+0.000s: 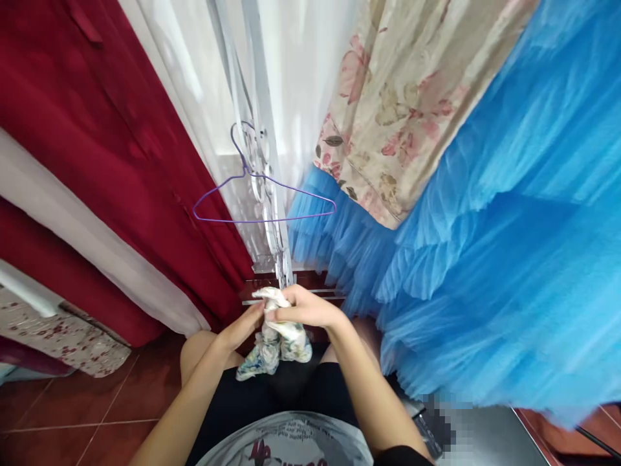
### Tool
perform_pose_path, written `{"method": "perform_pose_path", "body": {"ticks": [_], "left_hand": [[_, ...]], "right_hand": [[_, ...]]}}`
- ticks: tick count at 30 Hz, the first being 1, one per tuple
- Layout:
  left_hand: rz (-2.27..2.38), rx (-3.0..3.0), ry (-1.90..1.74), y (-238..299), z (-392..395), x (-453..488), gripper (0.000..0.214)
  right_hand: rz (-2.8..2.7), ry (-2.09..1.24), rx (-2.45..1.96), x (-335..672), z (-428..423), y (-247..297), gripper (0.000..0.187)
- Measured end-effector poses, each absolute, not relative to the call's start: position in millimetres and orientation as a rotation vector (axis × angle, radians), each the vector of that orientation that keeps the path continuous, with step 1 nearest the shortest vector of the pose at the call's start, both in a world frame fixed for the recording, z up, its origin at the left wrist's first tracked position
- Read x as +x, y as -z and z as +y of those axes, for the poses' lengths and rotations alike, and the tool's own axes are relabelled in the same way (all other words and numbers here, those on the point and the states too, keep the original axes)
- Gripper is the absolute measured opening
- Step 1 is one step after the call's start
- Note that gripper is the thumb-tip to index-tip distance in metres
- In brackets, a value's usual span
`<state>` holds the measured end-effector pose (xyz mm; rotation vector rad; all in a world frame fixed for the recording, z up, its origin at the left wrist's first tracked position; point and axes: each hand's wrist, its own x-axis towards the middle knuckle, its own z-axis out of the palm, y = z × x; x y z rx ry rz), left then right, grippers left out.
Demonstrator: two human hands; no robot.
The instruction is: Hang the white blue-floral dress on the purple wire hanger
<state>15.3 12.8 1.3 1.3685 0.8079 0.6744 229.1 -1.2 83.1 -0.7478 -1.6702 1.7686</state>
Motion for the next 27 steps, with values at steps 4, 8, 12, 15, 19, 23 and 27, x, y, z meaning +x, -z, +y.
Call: {"method": "perform_pose_path", "body": {"ticks": [4,8,12,15,19,23,27], "left_hand": [[0.779,1.494,-0.46,5,-7,0,0.045],[0.81,1.436,-0.594,-26,-19,-3,0.048],[0.777,1.585,-0.646,-79,-15,6,0.04],[0.838,1.758,-0.737,-111,-4,12,0.037],[0.866,1.803,-0.936,-130,10,9,0.033],[0.921,1.795,-1.058,-129,23,-15,0.028],[1.22,2.179,-1.052,-113,51,-65,0.016]], "right_hand": [[-1.805,-1.507,-0.924,278,16,-122,0.025],[-1.748,-1.106,-1.126,327,46,-139,0.026],[-1.366,-0.787,-1.189,371,98,-152,0.018],[-1.293,-0.701,-1.173,379,142,-170,0.018],[-1.408,-0.995,-1.209,343,176,-192,0.025],[-1.569,-1.148,-1.091,304,176,-199,0.029],[-1.592,-1.076,-0.973,303,164,-202,0.035]]}}
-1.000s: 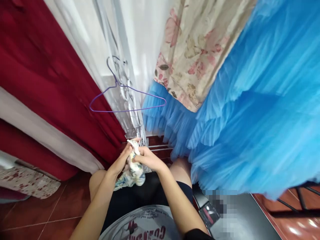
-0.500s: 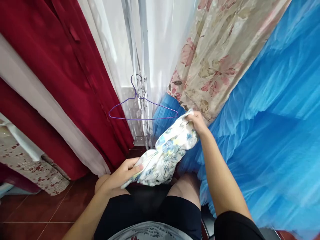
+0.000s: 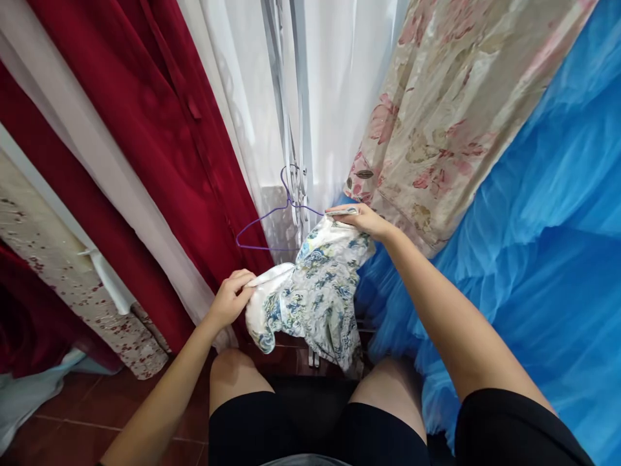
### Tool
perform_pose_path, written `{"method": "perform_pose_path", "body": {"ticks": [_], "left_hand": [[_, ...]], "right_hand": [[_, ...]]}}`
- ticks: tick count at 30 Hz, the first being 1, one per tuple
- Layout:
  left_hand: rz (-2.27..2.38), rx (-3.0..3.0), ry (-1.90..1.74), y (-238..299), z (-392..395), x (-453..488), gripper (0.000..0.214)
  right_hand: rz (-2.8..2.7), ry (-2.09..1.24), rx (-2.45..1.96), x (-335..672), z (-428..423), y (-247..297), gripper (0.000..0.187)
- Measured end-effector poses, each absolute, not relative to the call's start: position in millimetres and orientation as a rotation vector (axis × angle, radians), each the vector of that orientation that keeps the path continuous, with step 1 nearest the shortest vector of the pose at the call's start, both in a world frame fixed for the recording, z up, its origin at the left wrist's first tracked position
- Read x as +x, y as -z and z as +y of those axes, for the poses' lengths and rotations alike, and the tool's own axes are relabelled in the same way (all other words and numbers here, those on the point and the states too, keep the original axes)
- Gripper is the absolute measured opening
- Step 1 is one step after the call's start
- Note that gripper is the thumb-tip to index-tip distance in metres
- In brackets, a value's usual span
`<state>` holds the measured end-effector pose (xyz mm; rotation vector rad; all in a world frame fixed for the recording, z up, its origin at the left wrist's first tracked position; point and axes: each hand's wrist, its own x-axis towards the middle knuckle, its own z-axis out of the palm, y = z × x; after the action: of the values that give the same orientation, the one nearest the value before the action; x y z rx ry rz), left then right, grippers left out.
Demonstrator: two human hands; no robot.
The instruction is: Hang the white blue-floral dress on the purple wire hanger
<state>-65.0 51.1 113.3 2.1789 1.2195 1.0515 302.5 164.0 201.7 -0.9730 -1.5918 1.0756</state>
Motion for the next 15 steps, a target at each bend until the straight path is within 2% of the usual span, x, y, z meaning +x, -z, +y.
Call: {"method": "perform_pose_path", "body": {"ticks": [3,7,11,13,15], "left_hand": [[1.505,2.449,-0.869,-104,86,-108,0.018],[1.775,2.436,-0.788,-116,131,-139,0.026],[1.906,2.387,-1.201,-150,165,-133,0.024],[1.694,2.277,-1.424,-164,180,-122,0.024],[1.468,2.069,-1.498,-174,190,-109,0.026]], "right_hand": [[-1.638,-1.161,-0.994,311,159,-206,0.033],[-1.66,-1.268,-1.031,313,158,-209,0.036],[-1.63,-1.245,-1.027,310,157,-209,0.033],[-1.604,-1.255,-1.032,309,156,-207,0.033],[-1.59,-1.266,-1.036,307,155,-202,0.037]]}}
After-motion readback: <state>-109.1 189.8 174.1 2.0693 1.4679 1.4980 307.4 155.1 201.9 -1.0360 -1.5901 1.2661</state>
